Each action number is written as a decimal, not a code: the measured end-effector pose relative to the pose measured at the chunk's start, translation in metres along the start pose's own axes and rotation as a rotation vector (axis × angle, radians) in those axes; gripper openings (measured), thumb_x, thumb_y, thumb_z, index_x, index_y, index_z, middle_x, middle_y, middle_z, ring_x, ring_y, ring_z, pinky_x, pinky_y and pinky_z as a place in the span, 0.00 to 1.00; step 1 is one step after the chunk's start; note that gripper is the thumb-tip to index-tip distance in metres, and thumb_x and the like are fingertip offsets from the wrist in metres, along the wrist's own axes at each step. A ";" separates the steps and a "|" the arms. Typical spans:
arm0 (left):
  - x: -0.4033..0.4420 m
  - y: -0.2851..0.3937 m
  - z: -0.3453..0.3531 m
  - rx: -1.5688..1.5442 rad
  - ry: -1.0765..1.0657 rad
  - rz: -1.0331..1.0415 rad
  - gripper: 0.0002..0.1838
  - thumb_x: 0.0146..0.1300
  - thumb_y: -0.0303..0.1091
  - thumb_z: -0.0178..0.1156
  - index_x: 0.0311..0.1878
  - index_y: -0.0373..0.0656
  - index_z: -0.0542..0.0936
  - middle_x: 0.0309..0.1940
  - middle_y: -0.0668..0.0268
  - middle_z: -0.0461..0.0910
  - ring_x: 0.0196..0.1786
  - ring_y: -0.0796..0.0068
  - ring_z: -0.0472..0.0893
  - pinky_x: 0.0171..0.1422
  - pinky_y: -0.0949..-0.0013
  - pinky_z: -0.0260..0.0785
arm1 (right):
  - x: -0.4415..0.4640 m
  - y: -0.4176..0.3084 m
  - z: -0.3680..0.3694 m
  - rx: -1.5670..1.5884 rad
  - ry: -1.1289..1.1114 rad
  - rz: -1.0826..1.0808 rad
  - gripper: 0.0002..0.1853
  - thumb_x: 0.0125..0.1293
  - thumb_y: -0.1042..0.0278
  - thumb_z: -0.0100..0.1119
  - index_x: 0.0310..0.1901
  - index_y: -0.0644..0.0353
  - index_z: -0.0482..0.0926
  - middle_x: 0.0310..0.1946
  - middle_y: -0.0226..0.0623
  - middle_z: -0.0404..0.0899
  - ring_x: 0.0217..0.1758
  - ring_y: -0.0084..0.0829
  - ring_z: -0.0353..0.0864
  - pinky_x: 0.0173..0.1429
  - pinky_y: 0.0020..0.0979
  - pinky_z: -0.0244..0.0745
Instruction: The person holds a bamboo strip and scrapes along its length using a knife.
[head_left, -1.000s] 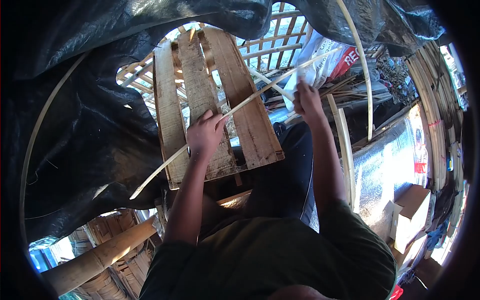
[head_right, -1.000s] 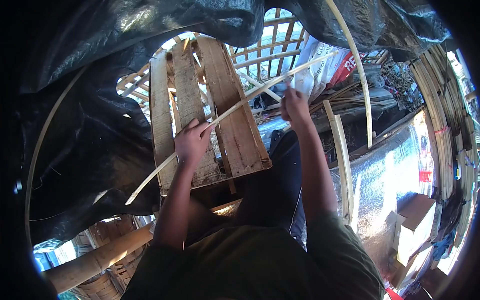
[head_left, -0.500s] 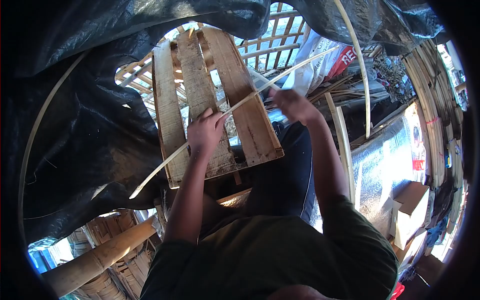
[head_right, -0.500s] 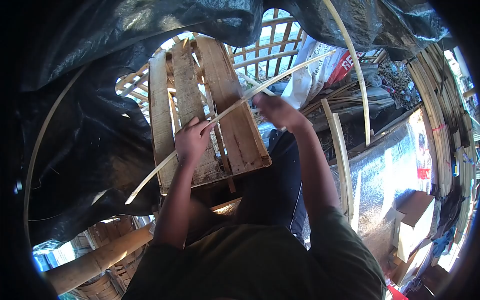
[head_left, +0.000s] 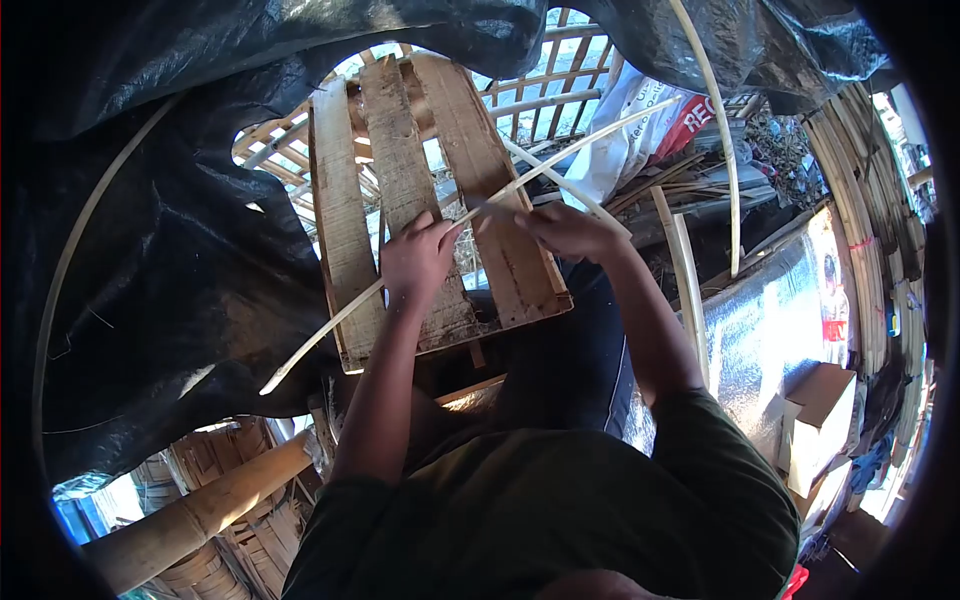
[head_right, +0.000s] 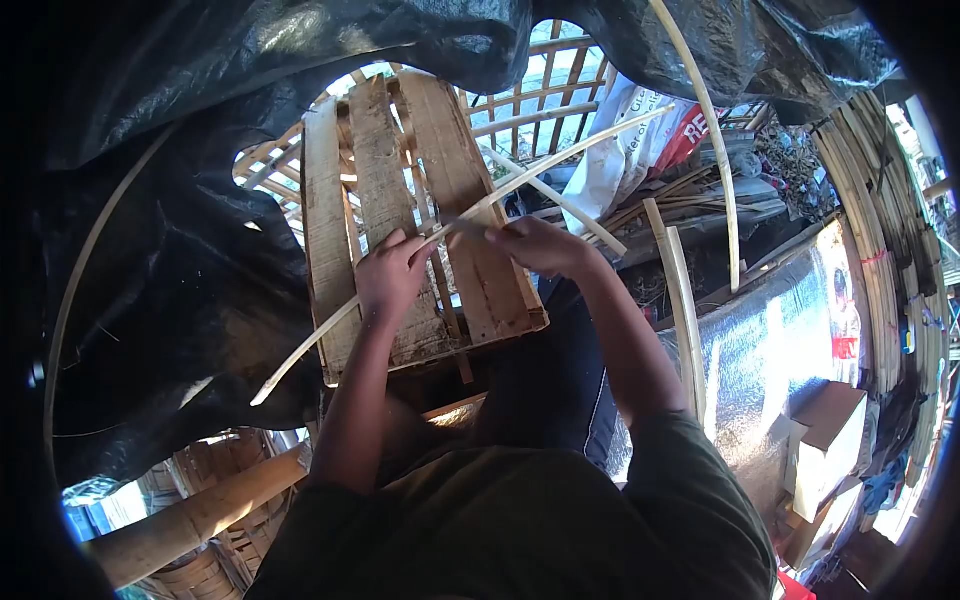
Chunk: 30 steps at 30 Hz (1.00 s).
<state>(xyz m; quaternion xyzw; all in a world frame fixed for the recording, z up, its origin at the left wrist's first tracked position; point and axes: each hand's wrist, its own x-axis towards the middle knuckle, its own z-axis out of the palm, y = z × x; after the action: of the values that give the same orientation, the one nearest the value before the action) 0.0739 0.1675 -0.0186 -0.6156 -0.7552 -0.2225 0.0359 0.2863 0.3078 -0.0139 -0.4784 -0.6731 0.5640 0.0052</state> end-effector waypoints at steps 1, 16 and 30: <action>0.000 -0.001 0.002 -0.002 0.008 0.005 0.11 0.63 0.46 0.63 0.31 0.50 0.83 0.25 0.65 0.73 0.28 0.59 0.79 0.30 0.59 0.69 | -0.001 -0.003 -0.004 0.031 0.107 -0.023 0.28 0.76 0.47 0.41 0.31 0.66 0.74 0.11 0.32 0.66 0.15 0.26 0.73 0.18 0.33 0.66; -0.001 -0.003 0.000 -0.013 0.024 0.012 0.12 0.64 0.48 0.62 0.33 0.52 0.85 0.27 0.65 0.74 0.30 0.61 0.81 0.31 0.60 0.72 | -0.018 0.004 0.024 -0.144 0.500 -0.363 0.23 0.72 0.54 0.51 0.30 0.70 0.78 0.21 0.56 0.76 0.27 0.57 0.75 0.36 0.45 0.72; 0.001 -0.016 -0.029 -0.159 -0.109 -0.115 0.12 0.63 0.49 0.63 0.37 0.53 0.87 0.26 0.65 0.74 0.28 0.60 0.80 0.33 0.58 0.70 | 0.012 0.074 -0.045 -0.936 0.747 -0.368 0.15 0.72 0.55 0.46 0.39 0.55 0.77 0.26 0.45 0.82 0.30 0.49 0.85 0.35 0.48 0.79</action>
<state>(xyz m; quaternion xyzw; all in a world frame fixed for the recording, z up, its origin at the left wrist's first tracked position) 0.0518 0.1552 0.0032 -0.5834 -0.7700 -0.2495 -0.0672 0.3522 0.3428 -0.0606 -0.4711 -0.8728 -0.0060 0.1272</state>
